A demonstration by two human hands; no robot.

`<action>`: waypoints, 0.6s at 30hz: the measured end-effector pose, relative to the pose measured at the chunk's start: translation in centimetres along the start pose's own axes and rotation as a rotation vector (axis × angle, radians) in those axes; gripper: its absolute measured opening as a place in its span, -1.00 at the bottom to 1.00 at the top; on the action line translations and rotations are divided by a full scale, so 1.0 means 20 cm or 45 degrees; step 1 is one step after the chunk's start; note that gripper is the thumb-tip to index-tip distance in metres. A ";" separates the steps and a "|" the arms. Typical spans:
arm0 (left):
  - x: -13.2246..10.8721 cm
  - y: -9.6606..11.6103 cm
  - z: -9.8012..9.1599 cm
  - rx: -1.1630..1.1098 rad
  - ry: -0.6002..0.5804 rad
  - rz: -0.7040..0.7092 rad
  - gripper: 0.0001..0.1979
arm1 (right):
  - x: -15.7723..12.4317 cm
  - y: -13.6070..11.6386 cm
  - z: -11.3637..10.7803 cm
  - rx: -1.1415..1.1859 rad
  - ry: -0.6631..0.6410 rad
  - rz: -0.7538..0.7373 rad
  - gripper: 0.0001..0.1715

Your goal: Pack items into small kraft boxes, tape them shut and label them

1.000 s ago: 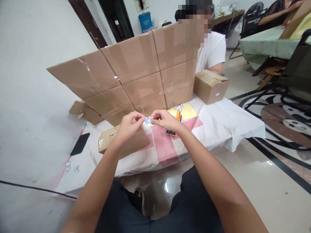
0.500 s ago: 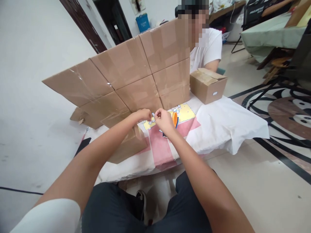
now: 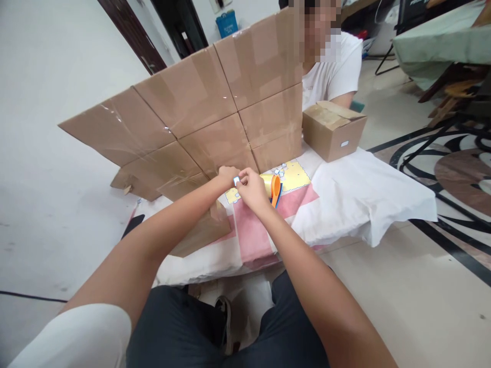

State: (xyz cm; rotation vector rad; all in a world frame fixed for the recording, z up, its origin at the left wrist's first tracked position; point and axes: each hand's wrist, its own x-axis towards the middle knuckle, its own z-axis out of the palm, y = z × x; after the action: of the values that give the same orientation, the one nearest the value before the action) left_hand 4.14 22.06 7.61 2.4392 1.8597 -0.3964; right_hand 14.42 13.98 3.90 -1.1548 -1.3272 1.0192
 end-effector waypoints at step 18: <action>-1.00 -0.73 0.38 -0.411 0.394 -0.814 -0.35 | -0.12 0.25 0.24 0.603 -0.696 0.848 -0.84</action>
State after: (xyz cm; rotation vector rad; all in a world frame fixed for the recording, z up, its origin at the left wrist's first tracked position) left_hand -15.96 5.84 6.63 1.7334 2.5671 0.2723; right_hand 10.02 12.71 -1.80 -0.9908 -1.0023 2.1239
